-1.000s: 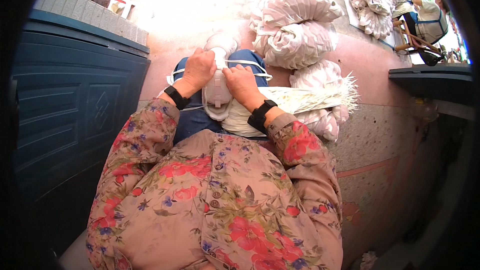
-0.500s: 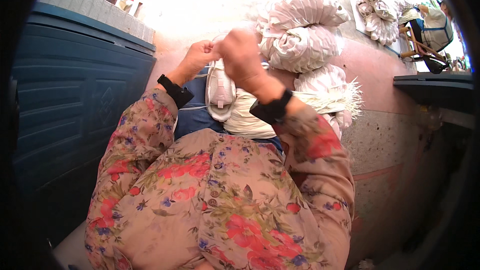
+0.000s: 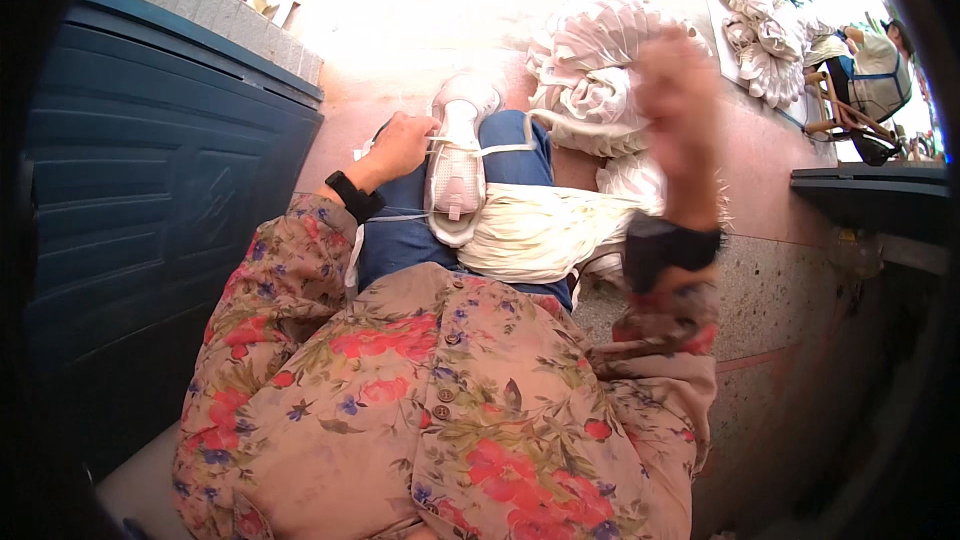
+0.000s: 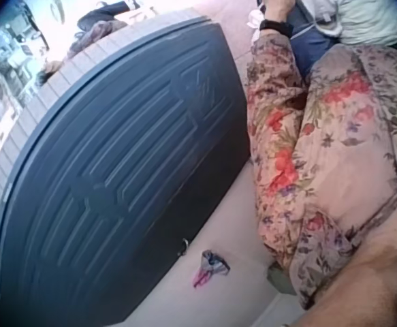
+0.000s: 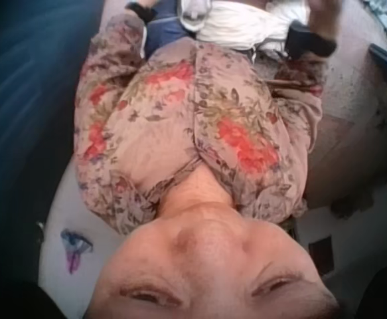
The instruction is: The person is lacing up white shoes, threading the laces through the eyelets while holding the shoe on their lap.
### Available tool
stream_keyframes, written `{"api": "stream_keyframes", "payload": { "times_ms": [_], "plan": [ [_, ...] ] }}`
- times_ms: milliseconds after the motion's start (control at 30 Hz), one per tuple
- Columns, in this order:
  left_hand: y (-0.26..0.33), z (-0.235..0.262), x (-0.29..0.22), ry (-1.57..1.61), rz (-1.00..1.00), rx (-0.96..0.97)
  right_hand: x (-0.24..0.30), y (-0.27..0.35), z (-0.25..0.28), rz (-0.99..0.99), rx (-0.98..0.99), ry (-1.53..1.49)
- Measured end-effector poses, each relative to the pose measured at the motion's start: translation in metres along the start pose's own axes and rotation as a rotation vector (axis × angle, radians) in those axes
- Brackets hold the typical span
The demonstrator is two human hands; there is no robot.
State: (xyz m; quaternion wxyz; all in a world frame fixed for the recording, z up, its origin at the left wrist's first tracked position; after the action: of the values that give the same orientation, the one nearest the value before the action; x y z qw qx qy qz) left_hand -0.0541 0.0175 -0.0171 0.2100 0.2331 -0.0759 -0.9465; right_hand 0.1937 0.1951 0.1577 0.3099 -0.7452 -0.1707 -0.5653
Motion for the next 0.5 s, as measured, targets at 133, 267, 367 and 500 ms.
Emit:
{"api": "stream_keyframes", "payload": {
  "times_ms": [133, 267, 367, 500],
  "plan": [
    [0.013, 0.003, -0.011, -0.032, -0.021, -0.158, -0.107, 0.035, -0.084, -0.681, 0.218, 0.231],
    [0.010, 0.004, -0.014, -0.114, -0.092, -0.210, -0.187, 0.066, -0.108, -0.369, 0.421, 0.561],
    [0.015, 0.007, -0.012, -0.176, -0.083, -0.213, -0.186, 0.072, -0.126, -0.178, 0.396, 0.861],
    [0.023, 0.010, -0.017, -0.266, -0.071, -0.278, -0.200, 0.073, -0.132, 0.122, 0.482, 1.205]
  ]
}}
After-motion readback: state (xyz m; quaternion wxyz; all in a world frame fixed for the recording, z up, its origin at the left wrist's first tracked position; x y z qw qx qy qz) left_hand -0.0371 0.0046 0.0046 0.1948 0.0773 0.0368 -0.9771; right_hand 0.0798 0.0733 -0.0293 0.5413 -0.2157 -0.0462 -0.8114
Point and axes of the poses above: each hand's wrist, its own y-axis away from the middle knuckle, its own z-axis out of the back of the hand, x = y × z, the point moved 1 cm from there along -y, towards the middle knuckle, and after that the axes turned 7 degrees about z, right-handed, at the moved point
